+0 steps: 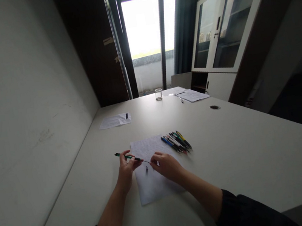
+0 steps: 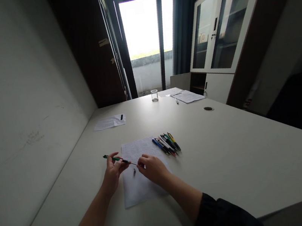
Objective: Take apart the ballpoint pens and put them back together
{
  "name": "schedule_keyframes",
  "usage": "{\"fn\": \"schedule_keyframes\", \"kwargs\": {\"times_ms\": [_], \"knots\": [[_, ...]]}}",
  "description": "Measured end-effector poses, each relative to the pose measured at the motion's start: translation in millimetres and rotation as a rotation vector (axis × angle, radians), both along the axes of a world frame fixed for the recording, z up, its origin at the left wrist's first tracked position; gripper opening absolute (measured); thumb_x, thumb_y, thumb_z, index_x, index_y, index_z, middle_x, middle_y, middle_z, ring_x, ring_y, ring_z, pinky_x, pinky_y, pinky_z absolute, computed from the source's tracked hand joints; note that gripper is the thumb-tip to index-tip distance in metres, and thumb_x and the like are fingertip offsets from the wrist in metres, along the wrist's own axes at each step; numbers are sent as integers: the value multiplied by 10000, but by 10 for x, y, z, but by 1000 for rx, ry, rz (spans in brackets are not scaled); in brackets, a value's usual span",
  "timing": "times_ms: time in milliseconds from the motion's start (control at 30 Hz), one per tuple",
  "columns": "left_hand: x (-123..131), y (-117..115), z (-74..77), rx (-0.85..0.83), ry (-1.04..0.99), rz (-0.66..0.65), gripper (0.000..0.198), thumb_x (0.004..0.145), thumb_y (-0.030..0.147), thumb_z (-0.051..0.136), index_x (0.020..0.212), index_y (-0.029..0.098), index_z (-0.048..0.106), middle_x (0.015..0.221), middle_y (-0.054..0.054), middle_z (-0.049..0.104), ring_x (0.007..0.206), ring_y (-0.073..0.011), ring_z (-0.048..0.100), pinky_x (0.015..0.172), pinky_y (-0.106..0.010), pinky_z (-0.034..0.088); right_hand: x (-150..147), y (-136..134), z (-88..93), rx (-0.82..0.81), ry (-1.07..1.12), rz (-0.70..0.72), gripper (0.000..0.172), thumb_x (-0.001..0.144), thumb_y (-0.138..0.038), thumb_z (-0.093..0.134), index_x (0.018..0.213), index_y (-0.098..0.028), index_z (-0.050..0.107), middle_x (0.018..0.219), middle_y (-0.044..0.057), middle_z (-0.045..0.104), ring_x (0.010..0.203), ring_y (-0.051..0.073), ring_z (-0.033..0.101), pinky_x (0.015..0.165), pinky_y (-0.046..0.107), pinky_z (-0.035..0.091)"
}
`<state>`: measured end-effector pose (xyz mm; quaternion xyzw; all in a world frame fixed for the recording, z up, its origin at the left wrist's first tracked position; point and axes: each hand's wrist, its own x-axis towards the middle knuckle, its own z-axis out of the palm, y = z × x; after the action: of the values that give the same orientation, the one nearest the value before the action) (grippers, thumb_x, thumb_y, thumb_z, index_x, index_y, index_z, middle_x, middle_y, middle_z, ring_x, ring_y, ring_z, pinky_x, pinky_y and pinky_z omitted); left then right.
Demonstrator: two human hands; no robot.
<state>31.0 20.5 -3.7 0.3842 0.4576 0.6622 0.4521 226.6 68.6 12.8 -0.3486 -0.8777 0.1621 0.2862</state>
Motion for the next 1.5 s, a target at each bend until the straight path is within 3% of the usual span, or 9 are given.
{"fn": "schedule_keyframes", "kwargs": {"times_ms": [267,733,1033,1200,1500], "knots": [[-48,19,38,28,-39,152,408,827,298,624,1175,255,415,996,15,513,775,-166,719,817,-413,569,123,30,83,-15,-69,23,121,861,-217,587,762,-190,650,764,3,648,664,116,573,639,223,376],[-90,23,26,11,-69,184,392,835,264,619,1169,253,414,997,13,512,790,-169,727,832,-387,566,234,40,160,-13,-75,30,135,870,-223,575,763,-189,651,757,2,647,641,108,556,613,213,363],[-80,30,29,-13,-69,175,391,829,255,619,1161,257,412,980,19,507,787,-170,729,823,-385,569,284,38,140,-49,-278,-173,158,851,-282,568,749,-197,655,808,28,681,694,138,597,576,242,308],[-57,22,38,-15,-44,165,388,833,266,609,1162,248,405,979,20,509,775,-163,725,811,-374,567,261,7,88,-87,-406,-168,132,818,-287,598,754,-206,681,822,51,709,721,169,620,560,265,270],[-40,11,70,-25,-32,165,392,834,268,607,1164,246,396,980,18,516,772,-170,729,804,-371,562,257,-37,98,-88,-434,-142,123,777,-274,637,707,-208,714,762,86,715,699,195,633,553,269,289]]}}
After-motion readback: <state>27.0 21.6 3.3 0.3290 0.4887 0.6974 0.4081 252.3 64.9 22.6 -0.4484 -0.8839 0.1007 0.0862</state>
